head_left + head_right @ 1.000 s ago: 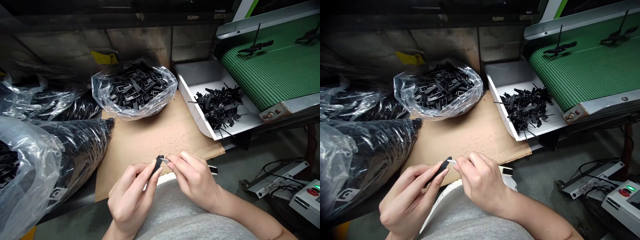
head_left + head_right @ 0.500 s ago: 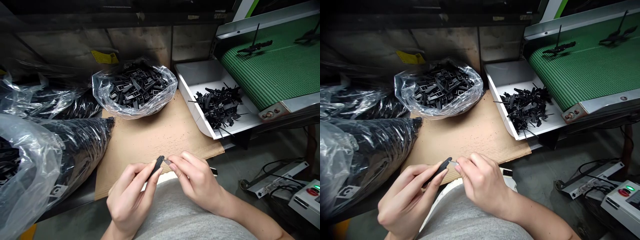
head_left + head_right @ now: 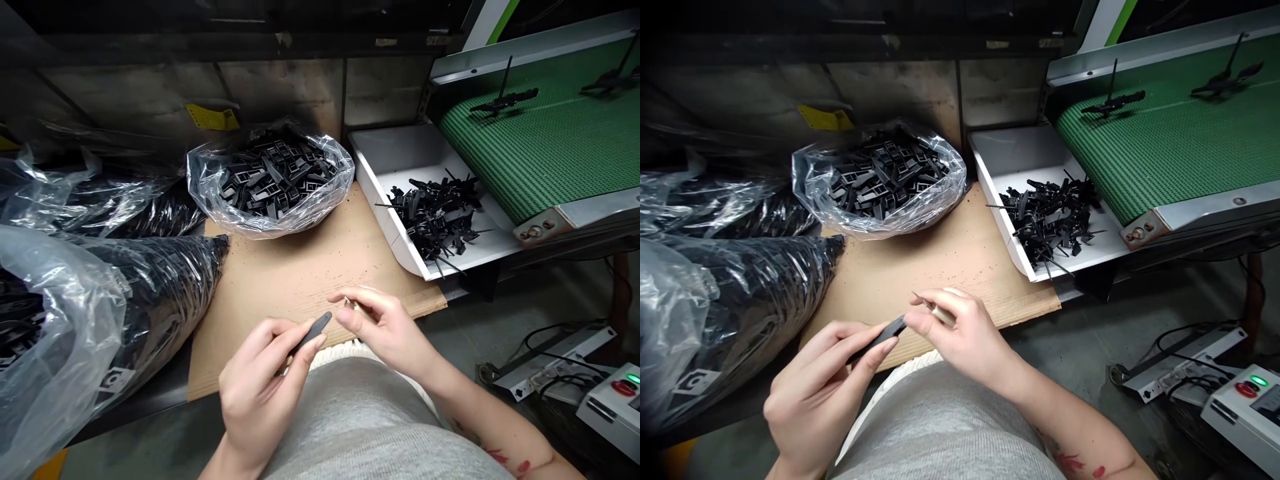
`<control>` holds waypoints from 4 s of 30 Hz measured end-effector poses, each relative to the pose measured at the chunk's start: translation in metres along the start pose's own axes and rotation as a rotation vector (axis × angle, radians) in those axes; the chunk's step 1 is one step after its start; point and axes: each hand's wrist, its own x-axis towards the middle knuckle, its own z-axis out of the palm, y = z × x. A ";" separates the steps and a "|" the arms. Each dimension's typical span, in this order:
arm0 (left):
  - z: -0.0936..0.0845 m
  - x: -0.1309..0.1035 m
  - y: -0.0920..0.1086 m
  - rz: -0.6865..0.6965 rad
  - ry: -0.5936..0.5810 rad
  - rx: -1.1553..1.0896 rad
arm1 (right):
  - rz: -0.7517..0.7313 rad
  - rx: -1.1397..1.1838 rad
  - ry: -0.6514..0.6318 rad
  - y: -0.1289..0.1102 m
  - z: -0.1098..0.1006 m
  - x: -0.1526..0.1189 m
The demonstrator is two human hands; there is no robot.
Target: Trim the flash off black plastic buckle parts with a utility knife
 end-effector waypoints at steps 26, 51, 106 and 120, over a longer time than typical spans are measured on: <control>-0.002 0.007 -0.001 -0.539 -0.112 -0.460 | 0.271 0.361 -0.170 -0.006 0.004 0.012; 0.015 0.019 -0.016 -0.876 -0.034 -0.863 | -0.133 -0.488 -0.171 -0.014 -0.010 -0.005; 0.003 0.018 -0.012 -0.789 -0.178 -0.880 | -0.415 -0.297 -0.047 -0.005 -0.007 0.001; 0.003 0.015 -0.010 -0.777 -0.245 -0.943 | -0.415 -0.360 -0.121 -0.007 -0.008 0.003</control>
